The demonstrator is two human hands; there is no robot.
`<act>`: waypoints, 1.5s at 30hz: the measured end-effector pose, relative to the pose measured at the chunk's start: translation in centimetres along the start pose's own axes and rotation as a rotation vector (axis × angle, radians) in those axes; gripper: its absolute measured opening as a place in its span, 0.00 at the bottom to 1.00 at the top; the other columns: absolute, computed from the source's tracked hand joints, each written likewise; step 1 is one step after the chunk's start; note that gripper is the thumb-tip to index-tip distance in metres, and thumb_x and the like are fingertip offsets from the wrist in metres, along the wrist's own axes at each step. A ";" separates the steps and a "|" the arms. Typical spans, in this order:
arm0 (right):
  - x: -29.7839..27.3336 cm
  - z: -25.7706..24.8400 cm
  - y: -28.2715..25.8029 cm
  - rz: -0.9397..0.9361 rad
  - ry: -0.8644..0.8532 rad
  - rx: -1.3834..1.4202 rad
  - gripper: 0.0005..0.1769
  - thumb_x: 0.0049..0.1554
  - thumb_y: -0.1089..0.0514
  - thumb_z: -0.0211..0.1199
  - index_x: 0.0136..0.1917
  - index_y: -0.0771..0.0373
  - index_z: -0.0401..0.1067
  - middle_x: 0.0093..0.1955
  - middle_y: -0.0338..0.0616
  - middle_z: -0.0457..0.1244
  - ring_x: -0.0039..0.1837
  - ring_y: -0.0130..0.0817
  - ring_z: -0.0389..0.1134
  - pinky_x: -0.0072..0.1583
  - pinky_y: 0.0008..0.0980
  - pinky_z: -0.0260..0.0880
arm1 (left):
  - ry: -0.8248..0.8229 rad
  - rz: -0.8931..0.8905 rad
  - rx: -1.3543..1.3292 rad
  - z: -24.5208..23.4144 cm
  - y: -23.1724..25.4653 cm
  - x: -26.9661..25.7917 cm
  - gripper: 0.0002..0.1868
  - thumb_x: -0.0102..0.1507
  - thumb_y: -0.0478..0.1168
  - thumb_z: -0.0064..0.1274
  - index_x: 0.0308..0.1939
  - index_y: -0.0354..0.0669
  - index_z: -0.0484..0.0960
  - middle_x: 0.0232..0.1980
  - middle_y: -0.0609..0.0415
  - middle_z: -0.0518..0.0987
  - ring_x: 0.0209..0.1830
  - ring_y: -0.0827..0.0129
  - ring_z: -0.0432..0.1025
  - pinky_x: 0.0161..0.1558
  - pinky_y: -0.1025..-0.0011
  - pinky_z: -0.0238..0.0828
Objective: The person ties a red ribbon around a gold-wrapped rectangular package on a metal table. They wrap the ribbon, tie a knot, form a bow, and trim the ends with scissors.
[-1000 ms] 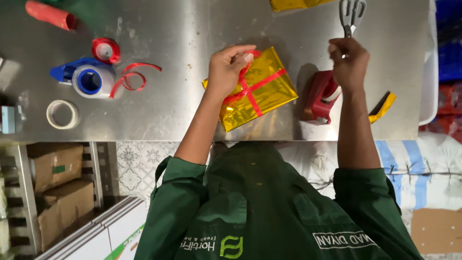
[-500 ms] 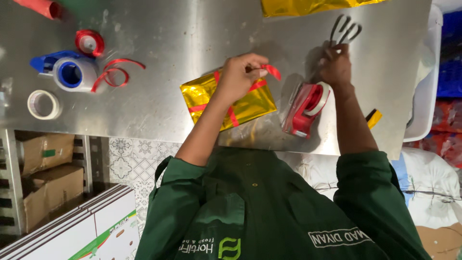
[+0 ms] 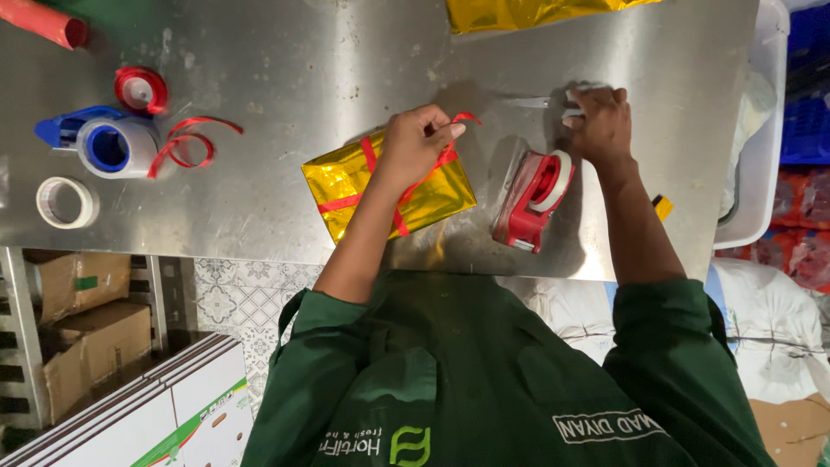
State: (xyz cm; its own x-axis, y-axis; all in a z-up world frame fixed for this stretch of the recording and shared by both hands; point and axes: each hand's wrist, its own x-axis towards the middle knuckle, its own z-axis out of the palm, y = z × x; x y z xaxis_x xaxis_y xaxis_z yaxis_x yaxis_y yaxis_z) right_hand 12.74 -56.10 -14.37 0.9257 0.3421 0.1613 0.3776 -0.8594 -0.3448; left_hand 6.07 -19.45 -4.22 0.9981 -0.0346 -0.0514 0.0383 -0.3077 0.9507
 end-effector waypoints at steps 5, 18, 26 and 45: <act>-1.6 -1.0 -1.0 0.041 -0.090 -0.174 0.27 0.52 0.54 0.75 0.66 0.56 0.77 0.53 0.52 0.69 0.55 0.54 0.68 0.54 0.48 0.71 | 0.067 0.001 -0.344 -1.9 -1.0 -1.3 0.08 0.68 0.39 0.59 0.40 0.36 0.80 0.31 0.55 0.82 0.29 0.77 0.75 0.33 0.76 0.72; -2.7 -5.0 -0.1 0.644 -0.307 0.358 0.29 0.57 0.59 0.68 0.69 0.74 0.71 0.45 0.58 0.70 0.45 0.37 0.71 0.49 0.35 0.72 | 0.292 -0.057 -0.447 -13.6 -1.6 -9.0 0.08 0.72 0.39 0.53 0.43 0.37 0.76 0.29 0.51 0.78 0.22 0.74 0.67 0.25 0.74 0.63; -11.8 -8.2 -9.6 0.340 -0.074 0.999 0.33 0.60 0.72 0.60 0.78 0.74 0.62 0.58 0.53 0.68 0.54 0.36 0.72 0.57 0.32 0.74 | -0.037 0.321 0.538 -13.7 -1.3 -12.2 0.19 0.54 0.42 0.67 0.44 0.37 0.81 0.43 0.44 0.81 0.40 0.49 0.78 0.40 0.57 0.74; -20.4 3.5 -35.0 0.491 -0.527 1.970 0.49 0.50 0.26 0.69 0.68 0.64 0.63 0.55 0.44 0.64 0.49 0.36 0.67 0.51 0.38 0.66 | -0.146 0.039 0.421 -13.6 -1.8 -9.5 0.09 0.60 0.43 0.58 0.33 0.41 0.85 0.30 0.43 0.82 0.33 0.48 0.78 0.39 0.55 0.73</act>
State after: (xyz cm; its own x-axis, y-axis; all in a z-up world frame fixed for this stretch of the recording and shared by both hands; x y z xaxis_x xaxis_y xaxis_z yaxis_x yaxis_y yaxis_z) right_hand -19.27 -31.68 -8.88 0.7154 0.6207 -0.3209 -0.6547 0.4350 -0.6182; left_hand -2.77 -5.61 -1.26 0.9799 -0.1786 -0.0895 -0.0526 -0.6628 0.7469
